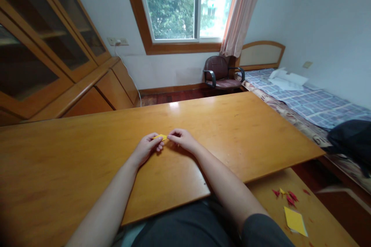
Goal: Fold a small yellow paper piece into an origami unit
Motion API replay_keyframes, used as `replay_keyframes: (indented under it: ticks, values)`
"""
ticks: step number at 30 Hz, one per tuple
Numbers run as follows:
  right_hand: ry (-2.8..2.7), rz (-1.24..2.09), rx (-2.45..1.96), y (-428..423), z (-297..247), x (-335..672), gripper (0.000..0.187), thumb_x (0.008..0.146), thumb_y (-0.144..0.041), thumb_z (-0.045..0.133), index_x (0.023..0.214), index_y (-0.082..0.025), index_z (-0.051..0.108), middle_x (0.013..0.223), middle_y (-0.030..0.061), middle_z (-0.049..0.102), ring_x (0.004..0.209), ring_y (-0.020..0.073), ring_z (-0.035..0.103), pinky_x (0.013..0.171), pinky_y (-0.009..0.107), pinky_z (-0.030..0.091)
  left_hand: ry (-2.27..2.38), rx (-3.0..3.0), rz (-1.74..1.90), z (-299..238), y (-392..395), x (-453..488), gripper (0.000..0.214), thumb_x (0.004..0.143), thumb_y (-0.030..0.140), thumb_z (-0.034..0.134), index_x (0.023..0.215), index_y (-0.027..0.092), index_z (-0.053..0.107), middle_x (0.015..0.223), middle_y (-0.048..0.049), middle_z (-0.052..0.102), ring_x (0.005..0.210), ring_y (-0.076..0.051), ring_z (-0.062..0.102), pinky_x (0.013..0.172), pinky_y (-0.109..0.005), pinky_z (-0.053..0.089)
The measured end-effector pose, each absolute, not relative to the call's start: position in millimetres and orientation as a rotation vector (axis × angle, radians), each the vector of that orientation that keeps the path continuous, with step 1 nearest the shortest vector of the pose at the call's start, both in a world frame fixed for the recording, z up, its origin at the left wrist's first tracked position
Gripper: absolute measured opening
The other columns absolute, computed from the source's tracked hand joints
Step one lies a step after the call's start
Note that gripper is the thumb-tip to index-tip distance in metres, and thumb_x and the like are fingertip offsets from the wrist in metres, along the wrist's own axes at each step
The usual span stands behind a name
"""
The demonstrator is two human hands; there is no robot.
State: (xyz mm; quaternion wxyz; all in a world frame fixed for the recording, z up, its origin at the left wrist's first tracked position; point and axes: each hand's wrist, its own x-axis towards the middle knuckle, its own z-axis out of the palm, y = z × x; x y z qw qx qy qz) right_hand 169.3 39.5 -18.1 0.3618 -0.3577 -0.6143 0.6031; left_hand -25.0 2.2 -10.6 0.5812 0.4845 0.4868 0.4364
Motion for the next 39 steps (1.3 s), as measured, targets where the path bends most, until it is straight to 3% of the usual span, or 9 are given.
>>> replay_keyframes:
  ticks: [17, 29, 39]
  values:
    - [-1.589, 1.527, -0.938, 38.0, -15.4, 170.5, 0.031, 0.075, -0.044, 0.068, 0.076, -0.014, 0.061, 0.059, -0.0048, 0.052, 0.052, 0.0086, 0.044, 0.051, 0.022, 0.032, 1.152, 1.122, 1.039, -14.2, 4.9, -25.5, 0.034, 0.074, 0.046, 0.071, 0.074, 0.013, 0.063, 0.065, -0.0045, 0.068, 0.05, -0.011, 0.058, 0.048, -0.022, 0.045]
    - [-1.401, 1.567, -0.935, 41.3, -18.6, 170.1, 0.031, 0.073, -0.044, 0.071, 0.074, -0.015, 0.061, 0.058, -0.0052, 0.051, 0.052, 0.0081, 0.043, 0.05, 0.022, 0.031, 1.137, 0.984, 1.361, -14.9, 10.3, -27.3, 0.032, 0.073, 0.044, 0.072, 0.078, 0.014, 0.063, 0.067, -0.0009, 0.065, 0.056, -0.009, 0.057, 0.05, -0.019, 0.042]
    - [-1.399, 1.571, -0.944, 40.0, -15.3, 170.1, 0.032, 0.072, -0.045, 0.071, 0.075, -0.015, 0.061, 0.057, -0.0053, 0.051, 0.051, 0.0082, 0.043, 0.05, 0.022, 0.031, 1.139, 1.123, 1.28, -18.0, 7.4, -27.9, 0.034, 0.076, 0.048, 0.071, 0.079, 0.014, 0.064, 0.071, -0.0025, 0.066, 0.059, -0.011, 0.058, 0.055, -0.021, 0.046]
